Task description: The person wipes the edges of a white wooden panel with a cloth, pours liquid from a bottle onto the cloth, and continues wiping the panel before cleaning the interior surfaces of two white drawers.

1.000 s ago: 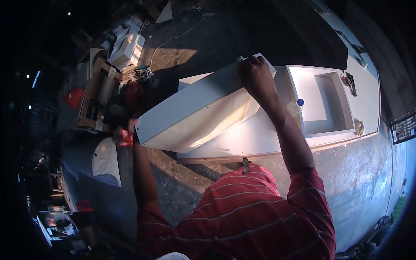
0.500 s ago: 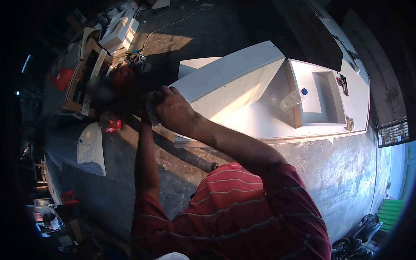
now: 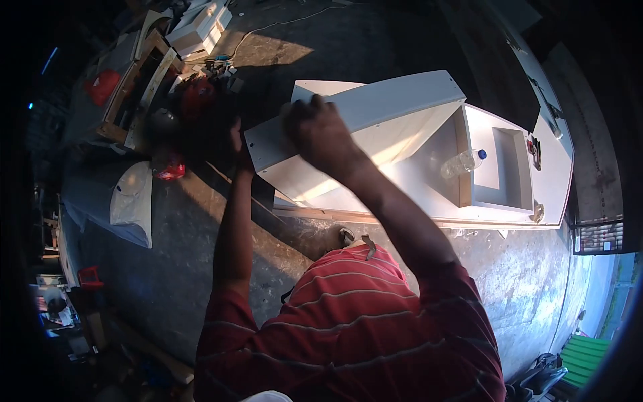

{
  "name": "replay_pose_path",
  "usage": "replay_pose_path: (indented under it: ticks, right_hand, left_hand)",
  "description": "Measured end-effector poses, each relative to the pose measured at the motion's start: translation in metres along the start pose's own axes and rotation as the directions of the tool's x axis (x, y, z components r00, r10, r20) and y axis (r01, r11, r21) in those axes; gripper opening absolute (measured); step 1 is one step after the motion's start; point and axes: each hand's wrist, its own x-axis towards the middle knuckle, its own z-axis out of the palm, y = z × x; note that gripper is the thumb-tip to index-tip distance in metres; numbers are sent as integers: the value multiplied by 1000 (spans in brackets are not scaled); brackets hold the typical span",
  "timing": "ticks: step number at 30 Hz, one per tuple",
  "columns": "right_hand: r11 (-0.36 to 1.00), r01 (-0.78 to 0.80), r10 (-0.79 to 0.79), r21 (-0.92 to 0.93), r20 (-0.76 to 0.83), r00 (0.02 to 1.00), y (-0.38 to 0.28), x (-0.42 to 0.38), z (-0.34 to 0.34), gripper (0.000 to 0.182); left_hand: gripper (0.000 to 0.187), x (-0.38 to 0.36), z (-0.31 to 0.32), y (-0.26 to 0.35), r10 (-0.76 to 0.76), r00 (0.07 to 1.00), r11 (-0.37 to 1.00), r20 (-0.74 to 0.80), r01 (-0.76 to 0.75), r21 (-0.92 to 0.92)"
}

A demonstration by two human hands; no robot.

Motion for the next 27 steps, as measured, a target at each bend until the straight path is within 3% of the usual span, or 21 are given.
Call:
replay_pose_path:
  ticks: [1, 2, 5, 6, 7, 8, 9, 10, 12, 13, 14, 16, 17, 18, 20, 21, 22, 23, 27]
  right_hand:
    - [994, 68, -70, 85, 11, 998, -33, 12, 4, 26]
    - [976, 133, -139, 174, 21, 990, -52, 19, 4, 29]
    - [971, 129, -139, 199, 36, 990, -39, 24, 5, 27]
    - [976, 204, -203, 81, -20, 979, -17, 21, 7, 24]
    - [991, 117, -120, 67, 36, 992, 7, 18, 8, 20]
    - [996, 60, -54, -64, 93, 994, 26, 18, -4, 15]
    - [996, -8, 15, -84, 74, 997, 47, 12, -8, 12]
    - [991, -112, 116, -74, 51, 992, 49, 9, -15, 13]
    - [998, -56, 58, -26, 59, 997, 23, 12, -3, 16]
    - [994, 12, -32, -110, -180, 983, -12, 8, -3, 19]
    - [999, -21, 23, 47, -42, 999, -36, 18, -7, 7]
    - [990, 67, -61, 121, -59, 996, -35, 19, -7, 7]
    - [997, -25, 27, 79, -19, 999, -20, 20, -11, 6]
    - [993, -111, 111, 32, 19, 994, -1, 19, -16, 6]
    - [959, -254, 261, 126, -38, 965, 4, 21, -25, 8]
    - [971, -217, 223, 105, -54, 973, -10, 26, -25, 8]
    - [981, -176, 182, 85, -70, 981, -30, 32, -21, 8]
    - [931, -307, 321, 198, -43, 946, -49, 34, -16, 11]
    - [914, -402, 403, -63, 3, 915, -16, 32, -19, 20]
  left_hand:
    - [57, -7, 26, 13, -207, 971, 933, -115, 161, -320]
    - [57, -5, 20, 8, -208, 970, 935, -129, 158, -319]
    - [52, 3, -8, -10, -233, 917, 653, 323, 394, -647]
    - [52, -4, -4, -13, -235, 920, 654, 315, 389, -649]
    - [51, -14, 28, -9, -45, 984, 997, -171, 35, -62]
    - [49, -21, 45, -5, 408, 832, 753, -376, -75, 653]
    - [42, -14, 25, -15, 256, 887, 927, -385, -112, 358]
    - [42, -16, 30, -11, 258, 886, 929, -385, -118, 350]
    - [37, -19, 45, 1, 157, 957, 908, -243, -43, 416]
    - [34, 3, 5, -33, 93, 970, 992, -224, -70, 109]
    - [34, 11, -6, -47, 78, 974, 993, -213, -58, 99]
    - [35, 13, -13, -69, 220, 948, 940, -231, -142, 312]
    - [39, 8, 2, -55, 128, 959, 983, -252, -88, 164]
    - [39, 1, 18, -41, 111, 963, 987, -246, -78, 140]
    - [45, -11, 47, -14, 232, 956, 895, -177, -139, 425]
    - [45, -10, 53, -10, 224, 958, 905, -178, -137, 402]
    - [46, -8, 57, -7, 263, 948, 858, -178, -146, 492]
    - [48, -9, 58, -7, 296, 939, 802, -176, -145, 580]
    - [46, -4, 56, -13, 348, 928, 777, -133, -206, 595]
